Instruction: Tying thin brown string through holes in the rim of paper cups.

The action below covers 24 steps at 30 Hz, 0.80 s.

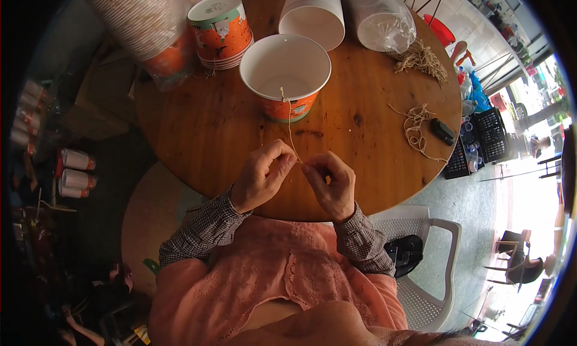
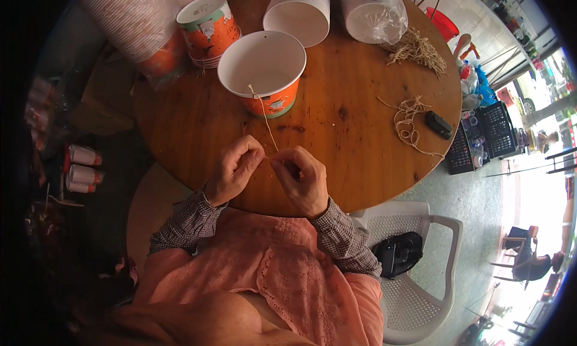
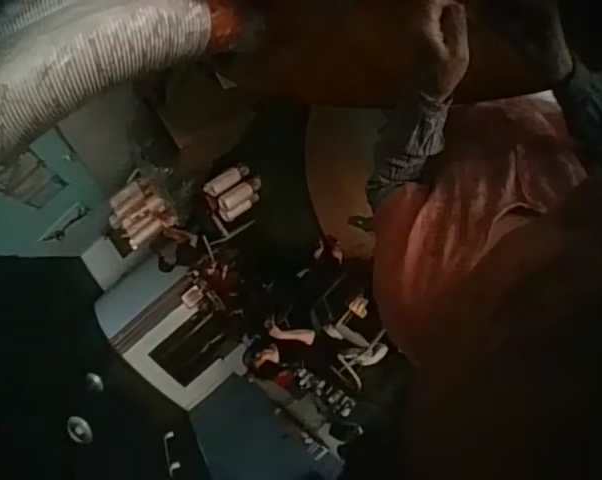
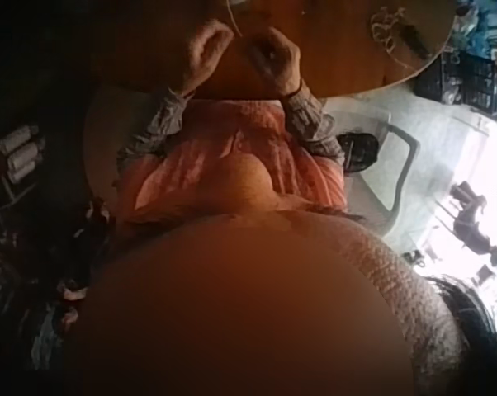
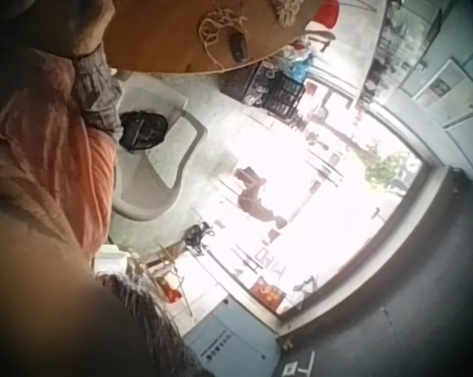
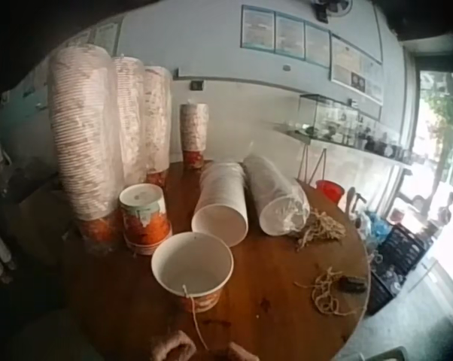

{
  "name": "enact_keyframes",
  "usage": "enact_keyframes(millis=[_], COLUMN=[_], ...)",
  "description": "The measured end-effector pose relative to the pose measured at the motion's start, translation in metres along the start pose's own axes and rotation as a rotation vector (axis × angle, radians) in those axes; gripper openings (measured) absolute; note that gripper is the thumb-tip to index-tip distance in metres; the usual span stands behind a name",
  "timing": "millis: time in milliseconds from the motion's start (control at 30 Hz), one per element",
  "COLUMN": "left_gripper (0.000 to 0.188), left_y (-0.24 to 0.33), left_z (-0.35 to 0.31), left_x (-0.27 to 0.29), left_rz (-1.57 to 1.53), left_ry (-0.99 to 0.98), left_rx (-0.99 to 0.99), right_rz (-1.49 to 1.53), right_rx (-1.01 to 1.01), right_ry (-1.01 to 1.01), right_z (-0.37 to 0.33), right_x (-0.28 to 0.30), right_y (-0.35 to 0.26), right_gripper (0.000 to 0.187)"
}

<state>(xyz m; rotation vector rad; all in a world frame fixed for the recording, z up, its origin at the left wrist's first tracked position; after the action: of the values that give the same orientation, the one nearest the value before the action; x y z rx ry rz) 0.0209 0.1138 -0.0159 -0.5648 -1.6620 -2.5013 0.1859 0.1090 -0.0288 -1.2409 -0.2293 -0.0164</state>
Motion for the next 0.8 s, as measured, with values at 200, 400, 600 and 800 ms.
enact_keyframes(millis=[200, 400, 600, 800], left_gripper=[0.004, 0.011, 0.022, 0.024], left_y=[0.004, 0.013, 0.016, 0.01], left_z=[0.005, 0.013, 0.021, 0.01], left_x=[-0.004, -0.009, -0.011, -0.017], left_rz=[0.072, 0.294, 0.568, 0.319], left_ry=[0.02, 0.017, 0.106, 0.173], left_rx=[-0.169, -0.308, -0.679, -0.739], right_rz=[-0.025, -0.006, 1.029, 0.938], right_rx=[0.004, -0.08, -0.713, -0.455], right_ry=[-0.001, 0.001, -0.27, -0.168], right_z=[0.0, 0.006, 0.017, 0.054], right_x=[0.005, 0.013, 0.014, 0.015], right_y=[0.006, -0.001, 0.016, -0.002], right_gripper=[0.009, 0.009, 0.009, 0.009])
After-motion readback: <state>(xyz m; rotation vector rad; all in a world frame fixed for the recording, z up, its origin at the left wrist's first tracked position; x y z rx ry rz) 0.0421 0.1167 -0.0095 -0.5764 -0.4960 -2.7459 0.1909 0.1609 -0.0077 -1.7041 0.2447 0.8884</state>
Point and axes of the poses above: each hand's wrist, its own z-axis towards the middle knuckle, its own x-axis out of the back of the hand, y = z × x, the point moved 3 cm from there along z, towards the middle knuckle
